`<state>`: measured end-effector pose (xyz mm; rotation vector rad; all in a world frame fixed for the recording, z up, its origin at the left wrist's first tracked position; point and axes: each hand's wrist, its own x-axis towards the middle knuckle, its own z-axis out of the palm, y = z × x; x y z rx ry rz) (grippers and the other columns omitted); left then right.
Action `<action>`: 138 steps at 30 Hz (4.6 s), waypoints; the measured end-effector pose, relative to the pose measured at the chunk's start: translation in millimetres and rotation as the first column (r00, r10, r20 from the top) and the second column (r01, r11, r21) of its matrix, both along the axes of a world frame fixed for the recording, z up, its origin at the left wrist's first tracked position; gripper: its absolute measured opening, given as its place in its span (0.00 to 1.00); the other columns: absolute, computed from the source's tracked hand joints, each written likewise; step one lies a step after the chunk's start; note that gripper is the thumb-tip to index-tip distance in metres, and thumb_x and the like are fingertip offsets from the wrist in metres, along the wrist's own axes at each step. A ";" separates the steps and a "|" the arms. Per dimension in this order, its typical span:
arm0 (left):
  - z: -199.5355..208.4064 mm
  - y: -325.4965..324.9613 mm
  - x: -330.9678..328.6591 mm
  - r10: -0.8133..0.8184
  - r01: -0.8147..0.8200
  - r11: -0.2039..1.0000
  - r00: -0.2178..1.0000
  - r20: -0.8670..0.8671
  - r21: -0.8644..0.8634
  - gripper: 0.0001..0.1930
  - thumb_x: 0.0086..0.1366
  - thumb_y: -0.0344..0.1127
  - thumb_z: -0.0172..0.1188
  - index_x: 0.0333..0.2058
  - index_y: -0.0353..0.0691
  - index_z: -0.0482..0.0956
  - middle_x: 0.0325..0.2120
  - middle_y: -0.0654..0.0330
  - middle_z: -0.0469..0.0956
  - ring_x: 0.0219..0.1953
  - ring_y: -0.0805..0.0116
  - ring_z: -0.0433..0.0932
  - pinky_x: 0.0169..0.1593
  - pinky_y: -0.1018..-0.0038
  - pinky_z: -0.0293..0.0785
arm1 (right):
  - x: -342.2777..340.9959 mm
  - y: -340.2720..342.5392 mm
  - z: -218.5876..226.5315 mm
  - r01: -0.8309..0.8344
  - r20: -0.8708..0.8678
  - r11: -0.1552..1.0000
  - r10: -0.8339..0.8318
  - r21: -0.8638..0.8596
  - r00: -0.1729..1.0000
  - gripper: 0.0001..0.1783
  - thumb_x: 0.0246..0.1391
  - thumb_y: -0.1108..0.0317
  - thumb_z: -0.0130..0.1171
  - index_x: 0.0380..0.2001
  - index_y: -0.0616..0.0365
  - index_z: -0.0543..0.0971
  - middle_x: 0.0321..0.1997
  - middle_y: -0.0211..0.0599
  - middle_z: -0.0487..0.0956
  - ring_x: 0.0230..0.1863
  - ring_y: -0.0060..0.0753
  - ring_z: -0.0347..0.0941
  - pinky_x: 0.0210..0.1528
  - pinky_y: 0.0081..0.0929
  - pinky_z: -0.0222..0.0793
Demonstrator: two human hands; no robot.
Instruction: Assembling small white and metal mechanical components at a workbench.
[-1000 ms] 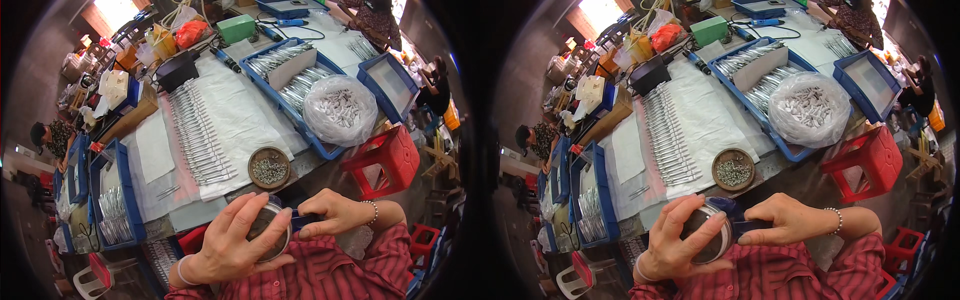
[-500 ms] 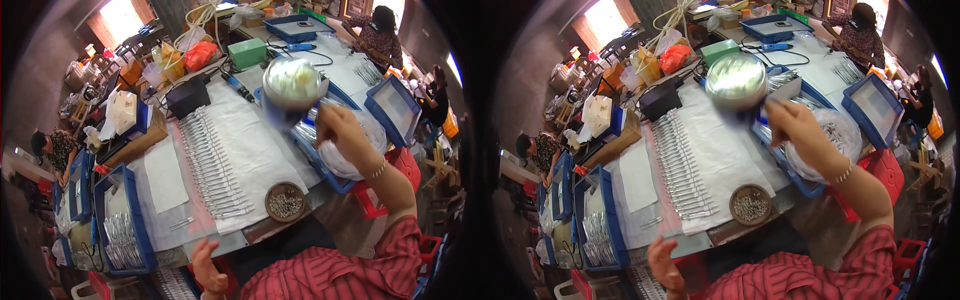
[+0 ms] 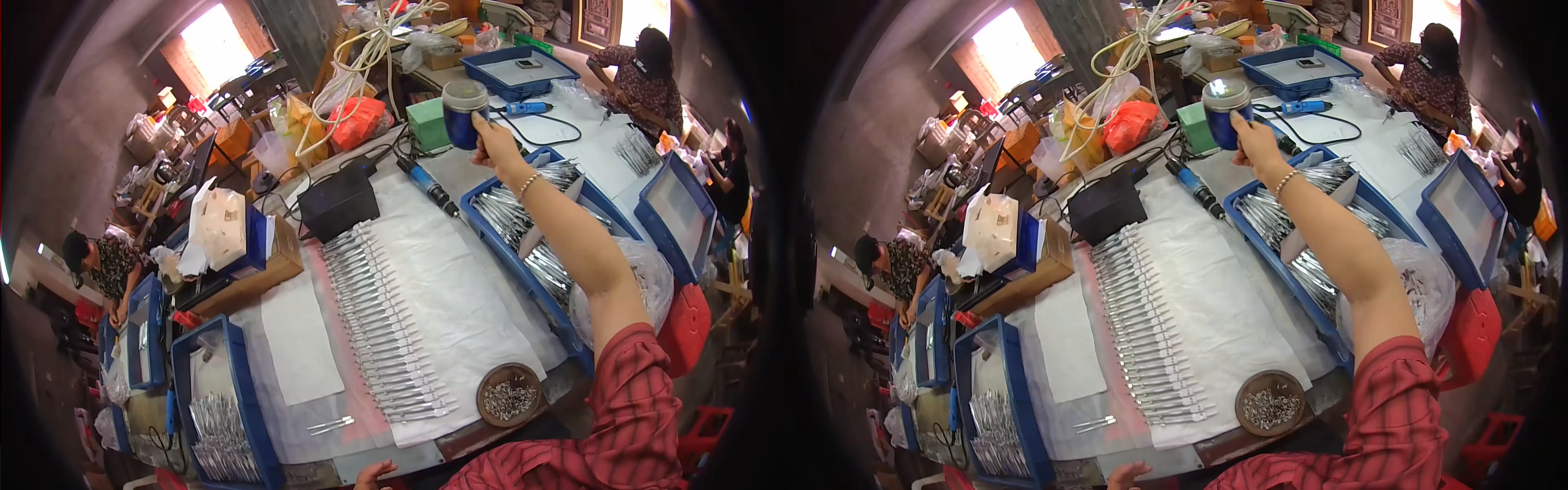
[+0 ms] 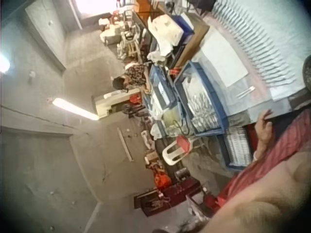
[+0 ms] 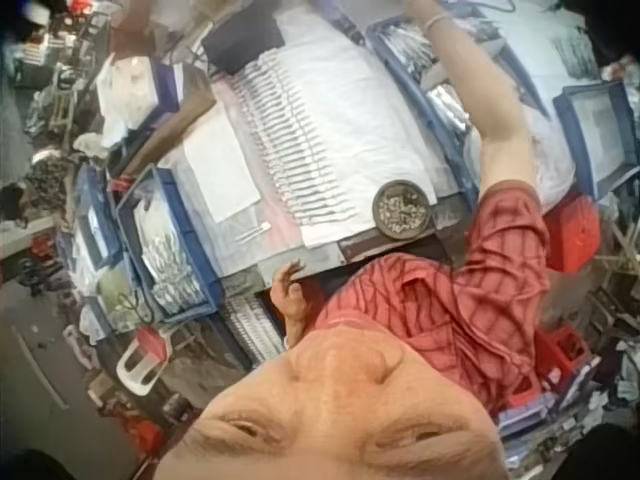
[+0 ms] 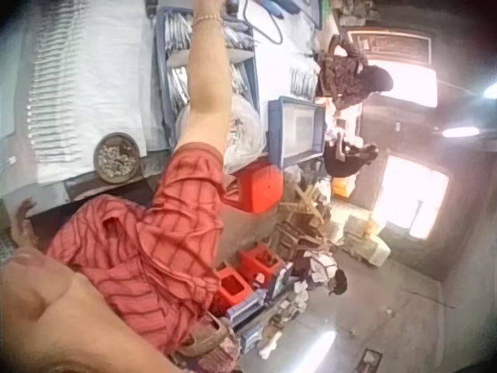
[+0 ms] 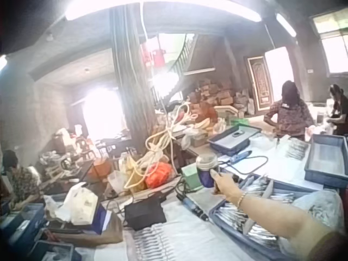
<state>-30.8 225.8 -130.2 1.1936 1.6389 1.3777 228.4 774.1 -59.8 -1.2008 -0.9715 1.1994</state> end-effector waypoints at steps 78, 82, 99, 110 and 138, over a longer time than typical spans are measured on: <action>-1.9 33.0 2.7 -0.091 0.089 0.996 0.994 -0.065 -0.019 0.22 0.58 0.41 0.55 0.46 0.30 0.71 0.41 0.50 0.75 0.42 0.60 0.75 0.48 0.68 0.69 | 9.3 33.4 -15.9 -0.470 0.989 0.871 -0.093 0.138 0.118 0.08 0.44 0.72 0.50 0.28 0.63 0.75 0.33 0.52 0.77 0.39 0.53 0.73 0.42 0.44 0.69; -6.4 34.3 0.4 -0.097 0.096 0.995 0.992 -0.080 -0.012 0.22 0.59 0.41 0.55 0.46 0.30 0.70 0.42 0.50 0.74 0.42 0.60 0.75 0.48 0.68 0.69 | -14.1 67.7 -56.2 -0.597 0.991 0.791 -0.087 0.131 0.103 0.14 0.45 0.75 0.48 0.38 0.63 0.68 0.41 0.53 0.72 0.45 0.54 0.69 0.47 0.42 0.65; 2.0 44.7 -22.4 -0.109 0.098 0.988 0.989 -0.095 -0.120 0.24 0.58 0.41 0.54 0.49 0.30 0.67 0.44 0.48 0.72 0.46 0.57 0.73 0.51 0.66 0.67 | -44.8 100.5 -107.0 -0.239 0.866 0.833 0.473 -0.499 -0.160 0.35 0.50 0.70 0.46 0.61 0.64 0.51 0.67 0.54 0.47 0.65 0.50 0.52 0.63 0.40 0.54; 20.7 56.6 -18.1 -0.226 0.256 0.966 0.901 -0.371 0.033 0.22 0.53 0.34 0.60 0.47 0.32 0.70 0.40 0.48 0.75 0.39 0.55 0.76 0.43 0.65 0.71 | -27.9 93.8 -63.3 -0.521 0.976 0.827 0.148 -0.209 -0.158 0.14 0.42 0.73 0.49 0.33 0.67 0.79 0.36 0.53 0.78 0.41 0.50 0.75 0.43 0.38 0.71; -40.0 626.0 148.9 -0.498 0.399 0.828 0.202 -0.843 -0.393 0.32 0.57 0.57 0.50 0.56 0.44 0.64 0.55 0.45 0.62 0.59 0.51 0.60 0.59 0.54 0.54 | 101.1 73.0 -23.8 -0.142 0.835 0.975 0.219 -0.170 0.506 0.17 0.46 0.60 0.61 0.25 0.68 0.77 0.19 0.39 0.76 0.17 0.32 0.74 0.22 0.28 0.71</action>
